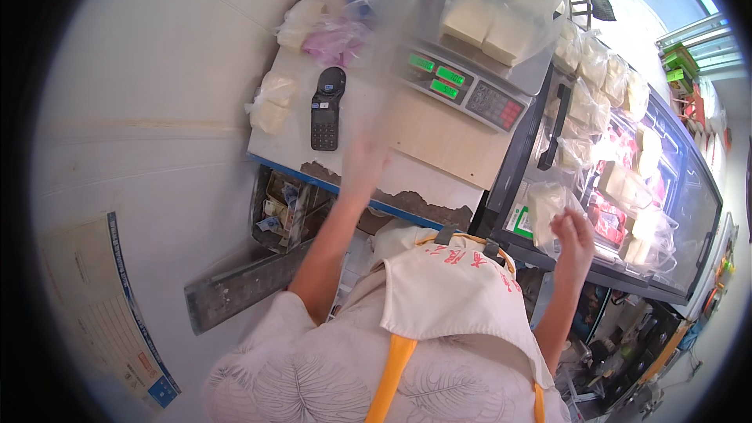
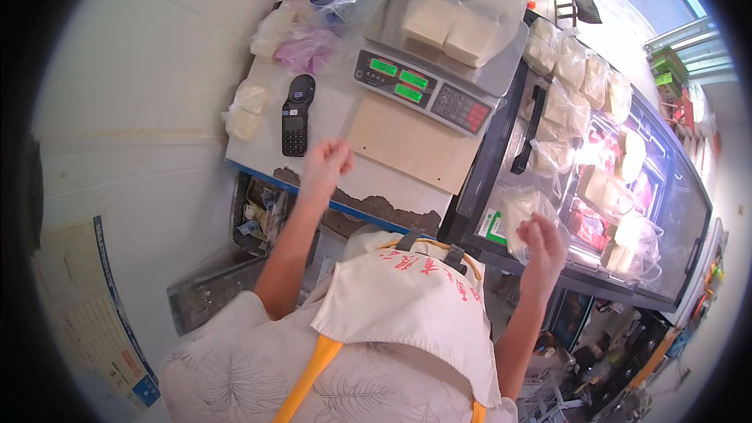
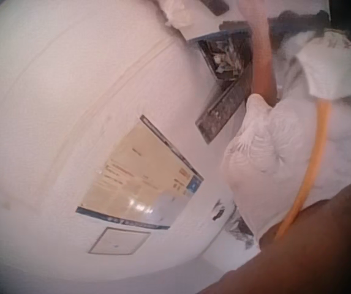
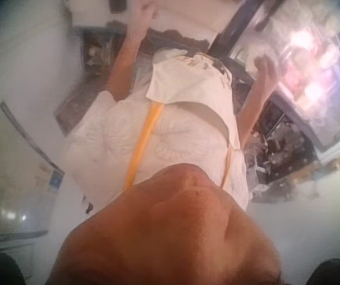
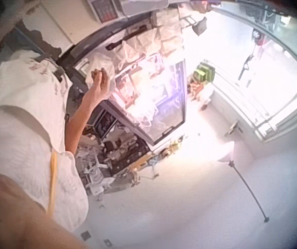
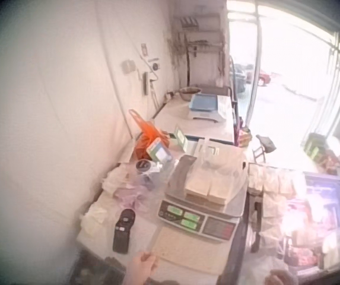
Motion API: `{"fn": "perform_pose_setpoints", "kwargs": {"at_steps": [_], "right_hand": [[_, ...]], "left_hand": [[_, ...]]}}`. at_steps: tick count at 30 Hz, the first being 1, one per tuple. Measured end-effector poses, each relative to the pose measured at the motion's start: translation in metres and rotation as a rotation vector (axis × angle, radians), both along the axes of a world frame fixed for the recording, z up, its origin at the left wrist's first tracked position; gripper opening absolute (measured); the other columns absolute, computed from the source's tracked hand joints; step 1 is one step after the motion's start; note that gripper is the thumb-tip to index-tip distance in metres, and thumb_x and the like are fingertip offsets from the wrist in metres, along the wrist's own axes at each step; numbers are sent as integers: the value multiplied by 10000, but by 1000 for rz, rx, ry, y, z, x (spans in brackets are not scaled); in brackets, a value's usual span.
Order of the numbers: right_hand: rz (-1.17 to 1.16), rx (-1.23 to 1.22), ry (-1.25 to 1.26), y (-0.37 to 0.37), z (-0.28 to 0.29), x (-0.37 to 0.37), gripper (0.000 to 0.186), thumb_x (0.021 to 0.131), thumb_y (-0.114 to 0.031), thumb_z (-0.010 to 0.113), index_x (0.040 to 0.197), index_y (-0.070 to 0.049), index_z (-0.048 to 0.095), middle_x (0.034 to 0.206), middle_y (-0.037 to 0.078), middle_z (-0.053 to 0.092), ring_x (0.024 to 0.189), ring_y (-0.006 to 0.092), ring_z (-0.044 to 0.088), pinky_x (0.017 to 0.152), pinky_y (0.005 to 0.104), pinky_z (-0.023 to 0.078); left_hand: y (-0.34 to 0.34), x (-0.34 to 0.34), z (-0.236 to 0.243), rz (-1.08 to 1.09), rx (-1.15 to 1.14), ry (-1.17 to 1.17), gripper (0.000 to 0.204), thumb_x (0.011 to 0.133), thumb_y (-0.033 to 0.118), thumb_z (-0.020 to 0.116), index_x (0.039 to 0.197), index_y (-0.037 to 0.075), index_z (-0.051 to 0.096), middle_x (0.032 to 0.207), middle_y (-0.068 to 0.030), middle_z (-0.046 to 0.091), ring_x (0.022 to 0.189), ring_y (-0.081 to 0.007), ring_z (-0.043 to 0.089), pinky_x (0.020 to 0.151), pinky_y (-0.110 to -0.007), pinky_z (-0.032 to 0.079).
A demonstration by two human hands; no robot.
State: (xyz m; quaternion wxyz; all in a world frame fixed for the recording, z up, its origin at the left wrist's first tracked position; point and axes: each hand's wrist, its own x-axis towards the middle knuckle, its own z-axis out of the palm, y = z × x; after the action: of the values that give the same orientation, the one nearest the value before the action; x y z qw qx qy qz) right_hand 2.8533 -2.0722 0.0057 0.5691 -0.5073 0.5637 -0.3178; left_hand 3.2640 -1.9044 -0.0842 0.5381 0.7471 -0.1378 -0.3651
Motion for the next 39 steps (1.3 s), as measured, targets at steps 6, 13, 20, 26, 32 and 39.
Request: {"fn": "perform_pose_setpoints", "kwargs": {"at_steps": [6,13,20,26,32,39], "right_hand": [[141,88,-12,14,-7,27,245,1087,-128,664,1245,54,709,1070,94,763,998,162,730,939,298,584],[418,-200,38,-46,52,135,211,1099,-108,619,1223,28,724,1055,79,767,1001,149,724,908,307,571],[504,-807,295,-145,133,270,262,1050,-64,544,1187,-9,761,1017,177,786,972,318,770,901,393,577],[857,-638,695,-257,76,339,268,943,-43,624,1129,-33,817,1119,256,784,1058,412,764,958,452,588],[906,-1030,757,-282,-1,370,255,933,-78,617,1102,-25,802,1132,228,777,1133,422,719,998,473,566],[757,-821,695,-273,-13,380,197,927,-133,657,1007,-34,809,1102,222,763,1079,437,719,958,496,564]], "left_hand": [[3,-54,14,-70,113,245,203,1095,203,659,1035,14,703,877,-29,724,728,-84,653,680,-256,540],[-87,18,51,-103,-73,-377,177,1066,191,693,1049,19,727,841,-2,713,723,-67,624,689,-253,526],[-250,55,152,72,-429,-1209,344,949,321,782,1094,12,738,909,-86,709,884,-266,679,891,-430,550],[-305,71,162,-187,-373,-656,333,962,326,754,979,-6,775,939,-97,794,884,-231,730,837,-364,555],[-273,75,154,-112,-466,-405,231,988,224,749,1010,-4,781,913,-34,781,810,-75,642,738,-262,495],[-265,80,158,-94,-404,-369,206,985,199,776,1018,-4,786,903,-5,761,797,-58,607,722,-238,470]]}}
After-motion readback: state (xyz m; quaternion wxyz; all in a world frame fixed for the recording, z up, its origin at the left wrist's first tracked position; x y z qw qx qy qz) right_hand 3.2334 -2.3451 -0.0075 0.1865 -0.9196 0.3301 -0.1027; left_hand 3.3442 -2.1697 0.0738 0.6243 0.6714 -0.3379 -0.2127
